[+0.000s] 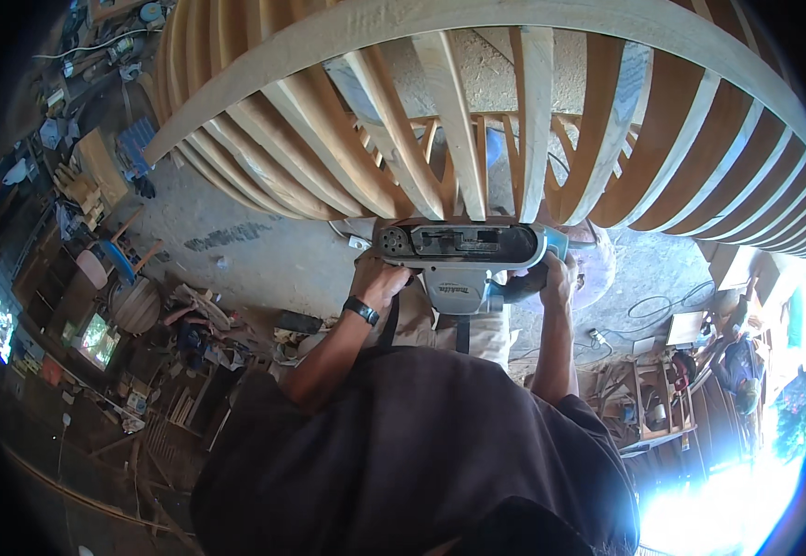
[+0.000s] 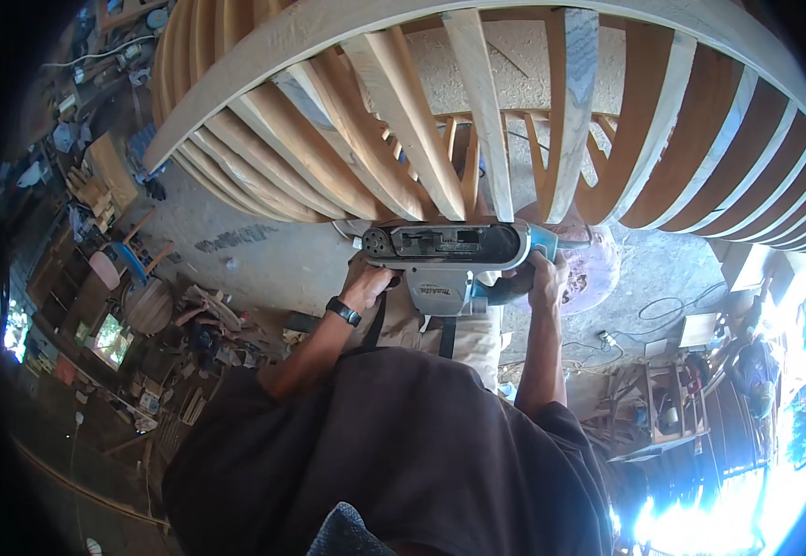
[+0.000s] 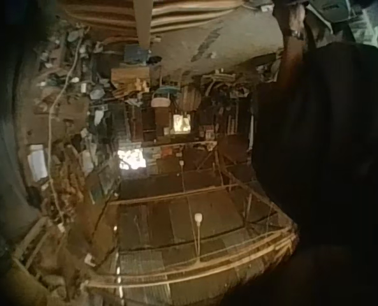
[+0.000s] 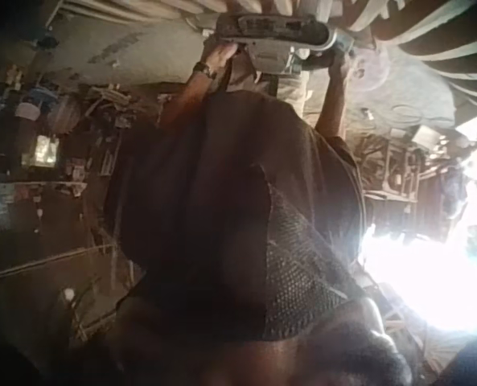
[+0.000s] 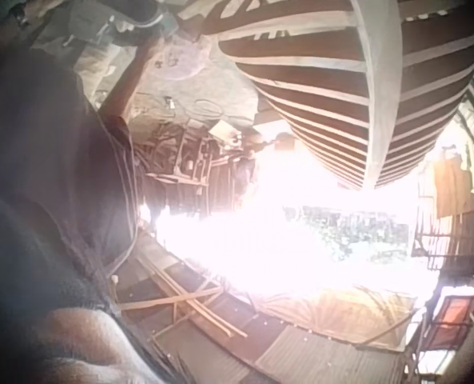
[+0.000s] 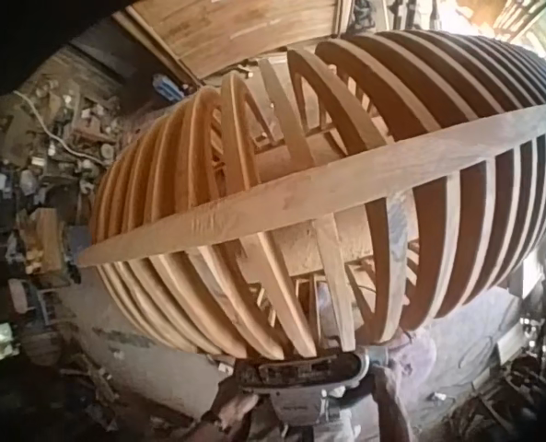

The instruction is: The person uses a belt sander to smooth the inner and outer slats of a curved wooden structure, moving the sander along each rib while holding it by hand.

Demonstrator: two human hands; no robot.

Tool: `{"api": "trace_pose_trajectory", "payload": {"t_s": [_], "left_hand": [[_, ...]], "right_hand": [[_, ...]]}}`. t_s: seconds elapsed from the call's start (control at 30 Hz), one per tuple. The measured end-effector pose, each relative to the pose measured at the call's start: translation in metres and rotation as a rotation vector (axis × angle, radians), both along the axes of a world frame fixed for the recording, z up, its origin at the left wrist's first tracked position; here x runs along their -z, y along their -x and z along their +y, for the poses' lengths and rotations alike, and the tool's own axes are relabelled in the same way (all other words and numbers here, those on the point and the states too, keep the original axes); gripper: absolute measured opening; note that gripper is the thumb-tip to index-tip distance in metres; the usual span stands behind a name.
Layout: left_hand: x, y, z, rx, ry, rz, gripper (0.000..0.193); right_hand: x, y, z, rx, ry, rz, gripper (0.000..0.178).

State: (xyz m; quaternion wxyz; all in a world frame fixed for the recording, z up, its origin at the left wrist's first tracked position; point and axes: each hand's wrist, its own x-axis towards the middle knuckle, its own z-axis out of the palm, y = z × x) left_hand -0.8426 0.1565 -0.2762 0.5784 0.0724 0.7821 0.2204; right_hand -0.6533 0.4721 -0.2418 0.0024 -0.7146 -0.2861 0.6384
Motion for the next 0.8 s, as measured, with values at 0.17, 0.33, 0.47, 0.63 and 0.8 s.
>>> {"api": "trace_pose_trajectory", "payload": {"t_s": [0.17,0.33,0.47,0.63,0.8], "left_hand": [[0.014,-0.014,-0.009,-0.219,0.145,-0.154,0.038],[0.014,-0.011,-0.001,-0.301,0.185,-0.227,0.04],[-0.001,0.001,0.013,-0.321,0.18,-0.25,0.042],[-0.044,0.026,0.051,-0.386,0.168,-0.288,0.04],[-0.077,0.05,0.066,-0.281,0.185,-0.254,0.038]], "right_hand": [[0.016,0.0,-0.002,0.013,0.035,0.024,0.017],[0.038,-0.013,-0.009,-0.232,-0.105,0.02,0.022],[0.062,-0.038,-0.02,-0.486,-0.331,0.102,0.024],[0.035,-0.013,-0.012,-0.332,-0.099,0.011,0.021],[-0.001,0.0,-0.013,-0.282,-0.143,0.097,0.014]]}}
